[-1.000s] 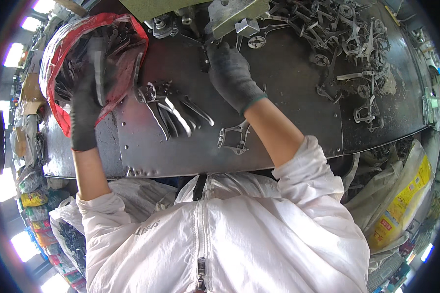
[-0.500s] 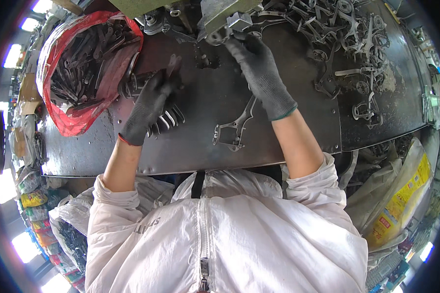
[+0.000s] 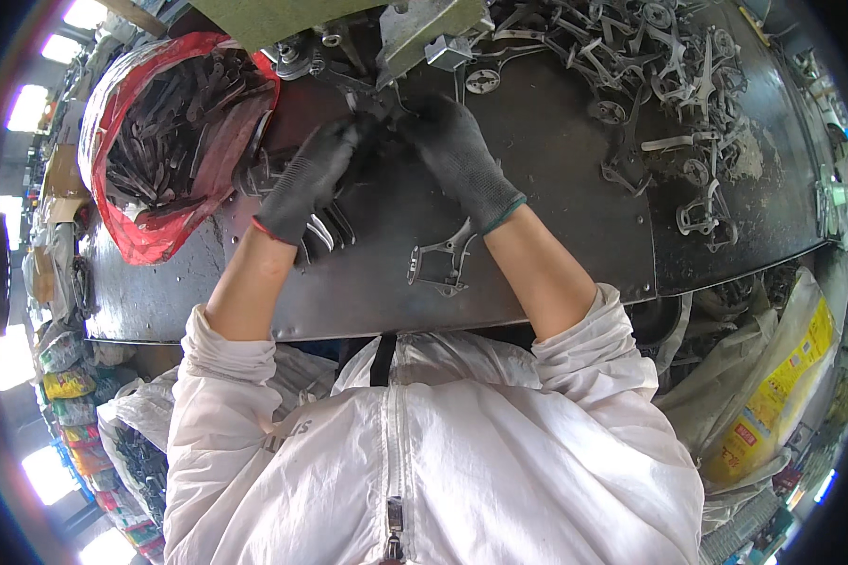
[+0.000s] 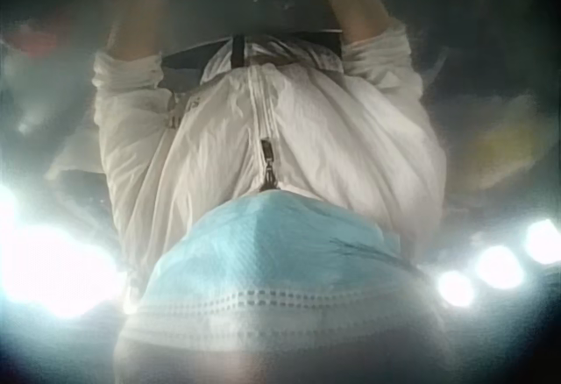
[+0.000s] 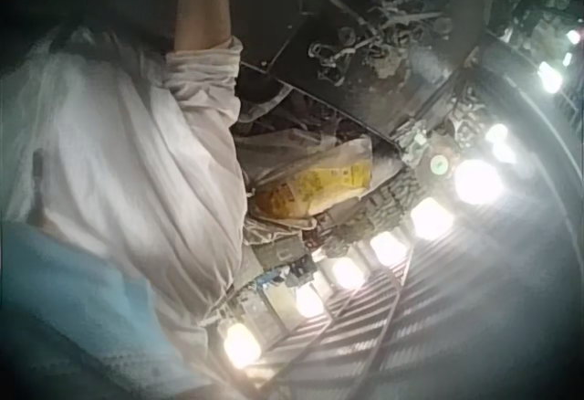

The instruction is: The person picks up metal components from a red bag and a pile, fits them together by hand, and places the assembled pliers onto the table before moving the bundle to a large white bag.

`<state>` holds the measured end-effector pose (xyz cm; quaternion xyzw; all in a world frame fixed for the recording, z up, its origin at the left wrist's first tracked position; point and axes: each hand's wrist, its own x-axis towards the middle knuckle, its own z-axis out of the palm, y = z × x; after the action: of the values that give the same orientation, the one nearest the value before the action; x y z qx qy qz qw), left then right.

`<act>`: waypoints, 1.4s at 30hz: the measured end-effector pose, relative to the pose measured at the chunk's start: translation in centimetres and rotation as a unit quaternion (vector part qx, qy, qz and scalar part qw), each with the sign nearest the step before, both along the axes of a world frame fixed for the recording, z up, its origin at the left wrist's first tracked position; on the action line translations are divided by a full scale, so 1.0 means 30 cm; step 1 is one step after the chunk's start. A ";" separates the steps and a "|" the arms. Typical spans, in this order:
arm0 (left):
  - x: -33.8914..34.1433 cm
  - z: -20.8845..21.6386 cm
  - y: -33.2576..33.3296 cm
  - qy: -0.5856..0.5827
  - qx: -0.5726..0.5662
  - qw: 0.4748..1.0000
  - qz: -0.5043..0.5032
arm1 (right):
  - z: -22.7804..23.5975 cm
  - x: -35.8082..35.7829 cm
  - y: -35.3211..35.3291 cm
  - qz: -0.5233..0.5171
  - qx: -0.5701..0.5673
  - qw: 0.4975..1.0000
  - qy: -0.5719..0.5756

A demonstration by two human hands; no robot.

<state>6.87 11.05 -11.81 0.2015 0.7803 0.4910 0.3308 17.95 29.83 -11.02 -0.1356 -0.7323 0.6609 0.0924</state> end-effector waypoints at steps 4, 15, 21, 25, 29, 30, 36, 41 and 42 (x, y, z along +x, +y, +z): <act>0.028 0.034 -0.021 -0.067 0.099 0.992 0.039 | 0.034 0.024 0.010 0.028 -0.118 0.991 -0.059; -0.360 0.161 -0.448 0.354 -0.435 0.827 -0.036 | 0.104 0.033 -0.013 0.001 -0.052 0.996 -0.067; -0.356 0.220 -0.463 0.245 -0.278 0.928 0.045 | 0.162 0.083 -0.033 0.005 -0.042 0.998 -0.045; -0.264 0.292 -0.480 -0.077 0.120 0.980 0.137 | 0.095 0.075 -0.016 0.019 -0.004 0.990 -0.143; -0.168 0.353 -0.447 -0.041 0.108 0.989 0.091 | 0.114 0.077 -0.027 0.017 -0.035 0.988 -0.151; -0.111 0.390 -0.400 -0.038 0.096 0.993 0.050 | 0.106 0.080 -0.028 0.003 -0.056 0.987 -0.150; 0.110 0.433 -0.191 -0.058 0.111 0.984 -0.124 | 0.085 0.075 -0.089 -0.030 -0.081 0.993 -0.080; 0.222 0.364 -0.032 -0.165 0.139 0.975 -0.050 | 0.106 0.029 0.009 0.060 0.450 0.883 0.124; 0.208 0.302 -0.044 -0.164 0.138 0.976 -0.046 | 0.134 -0.011 0.038 0.023 0.561 0.828 0.012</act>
<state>13.12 9.74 -2.75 0.1975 0.6303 0.6044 0.4455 17.62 30.97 -6.99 -0.0357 -0.9786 0.1401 0.1463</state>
